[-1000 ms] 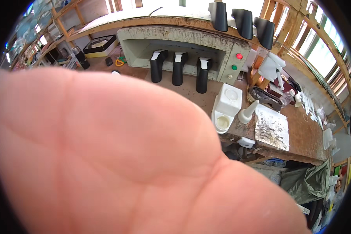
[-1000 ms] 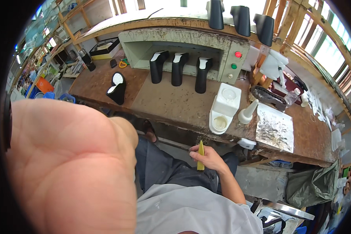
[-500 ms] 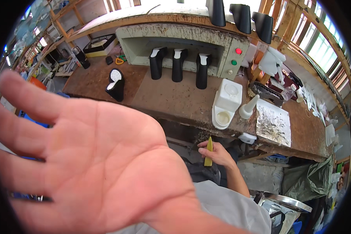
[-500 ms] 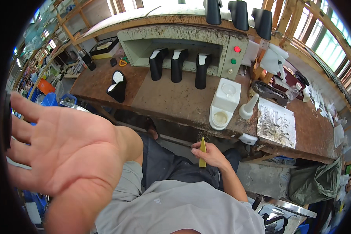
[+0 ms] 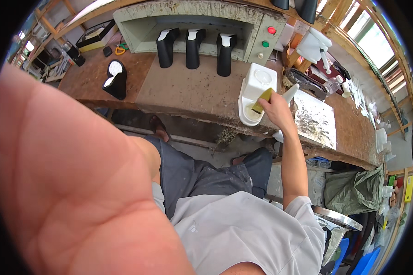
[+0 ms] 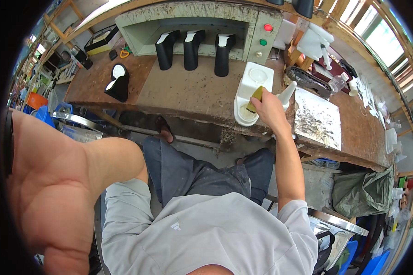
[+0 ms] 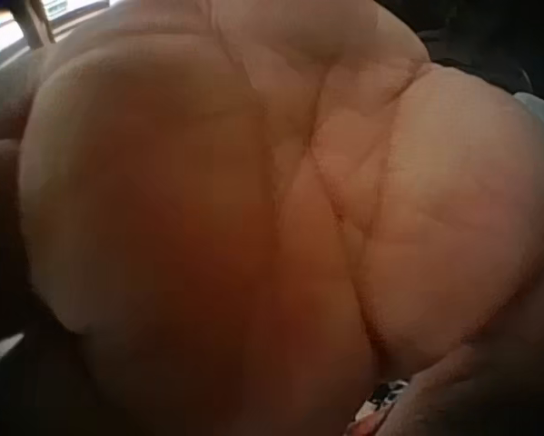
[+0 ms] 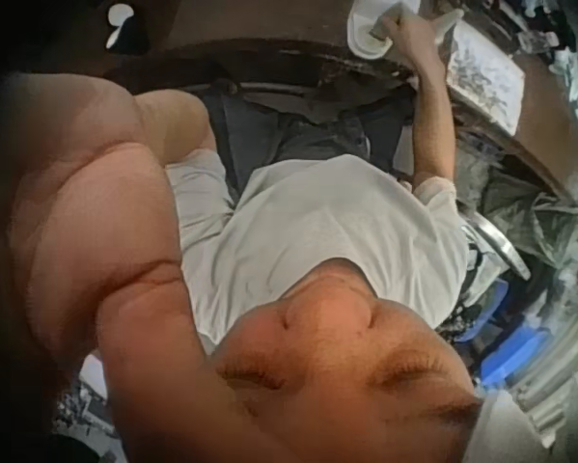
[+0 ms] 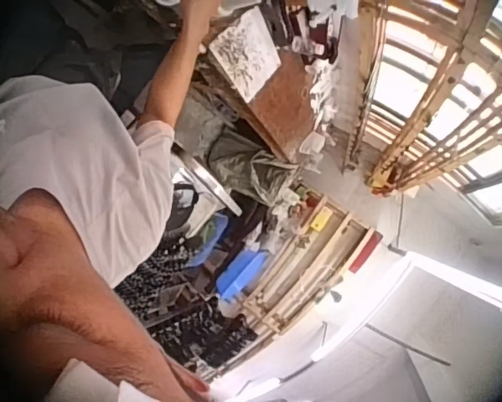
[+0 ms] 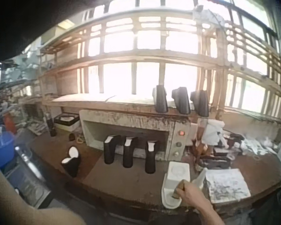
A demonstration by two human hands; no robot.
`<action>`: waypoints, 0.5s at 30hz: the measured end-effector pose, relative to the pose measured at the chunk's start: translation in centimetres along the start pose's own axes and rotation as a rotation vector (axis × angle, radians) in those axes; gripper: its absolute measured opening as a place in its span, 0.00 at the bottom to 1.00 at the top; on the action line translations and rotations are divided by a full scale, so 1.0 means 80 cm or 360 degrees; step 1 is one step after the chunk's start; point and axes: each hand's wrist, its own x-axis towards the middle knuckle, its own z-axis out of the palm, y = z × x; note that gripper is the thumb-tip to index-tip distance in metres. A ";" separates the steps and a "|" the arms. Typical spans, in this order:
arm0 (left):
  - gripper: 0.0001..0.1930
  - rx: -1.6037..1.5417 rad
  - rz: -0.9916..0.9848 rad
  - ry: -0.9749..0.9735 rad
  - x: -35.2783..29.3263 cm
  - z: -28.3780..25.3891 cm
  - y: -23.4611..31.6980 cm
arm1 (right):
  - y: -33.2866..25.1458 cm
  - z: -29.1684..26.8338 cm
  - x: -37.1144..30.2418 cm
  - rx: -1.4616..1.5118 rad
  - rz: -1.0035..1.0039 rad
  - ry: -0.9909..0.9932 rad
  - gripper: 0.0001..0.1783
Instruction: The person is applying glue to the edges of shoe soles using a yellow spreader tool.
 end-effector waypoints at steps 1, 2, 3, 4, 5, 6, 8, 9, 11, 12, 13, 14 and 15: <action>0.30 -0.0014 0.0010 0.0006 -0.001 0.000 -0.001 | 0.003 0.014 0.009 -0.0089 -0.0101 -0.0049 0.18; 0.30 -0.0011 0.0022 0.0009 -0.002 -0.002 -0.002 | 0.001 0.023 0.015 -0.0173 -0.0206 -0.0107 0.19; 0.29 -0.0010 0.0038 0.0016 -0.003 -0.004 -0.002 | -0.007 0.026 0.015 -0.0181 -0.0107 -0.0100 0.20; 0.29 -0.0005 0.0039 0.0013 -0.005 -0.006 -0.003 | -0.020 0.023 0.006 -0.0156 -0.0033 -0.0036 0.22; 0.29 0.0011 0.0040 0.0010 -0.006 -0.009 -0.002 | -0.042 0.016 -0.010 -0.0388 -0.0171 0.0253 0.22; 0.29 0.0016 0.0025 0.0005 -0.006 -0.012 -0.001 | -0.069 0.005 -0.037 -0.0631 -0.0077 0.0507 0.23; 0.29 0.0029 0.0006 -0.0022 -0.010 -0.014 -0.002 | -0.128 -0.038 -0.088 0.0221 0.0038 0.0592 0.25; 0.29 0.0027 0.0006 -0.0022 -0.011 -0.014 -0.003 | -0.154 -0.054 -0.120 0.0828 -0.0232 0.0624 0.26; 0.28 0.0008 0.0002 -0.0018 -0.014 -0.011 -0.006 | -0.202 -0.083 -0.189 0.1285 -0.0775 0.0723 0.27; 0.28 -0.0004 -0.0006 -0.0014 -0.014 -0.009 -0.007 | -0.215 -0.097 -0.199 0.1193 -0.1111 0.0763 0.27; 0.28 -0.0019 -0.0004 -0.0012 -0.014 -0.007 -0.007 | -0.223 -0.107 -0.200 0.1180 -0.1523 0.0743 0.27; 0.28 -0.0031 -0.0007 -0.0014 -0.013 -0.005 -0.007 | -0.226 -0.115 -0.197 0.1144 -0.1745 0.0755 0.26; 0.28 -0.0037 0.0005 -0.0021 -0.012 -0.004 -0.006 | -0.227 -0.122 -0.191 0.1115 -0.1849 0.0766 0.26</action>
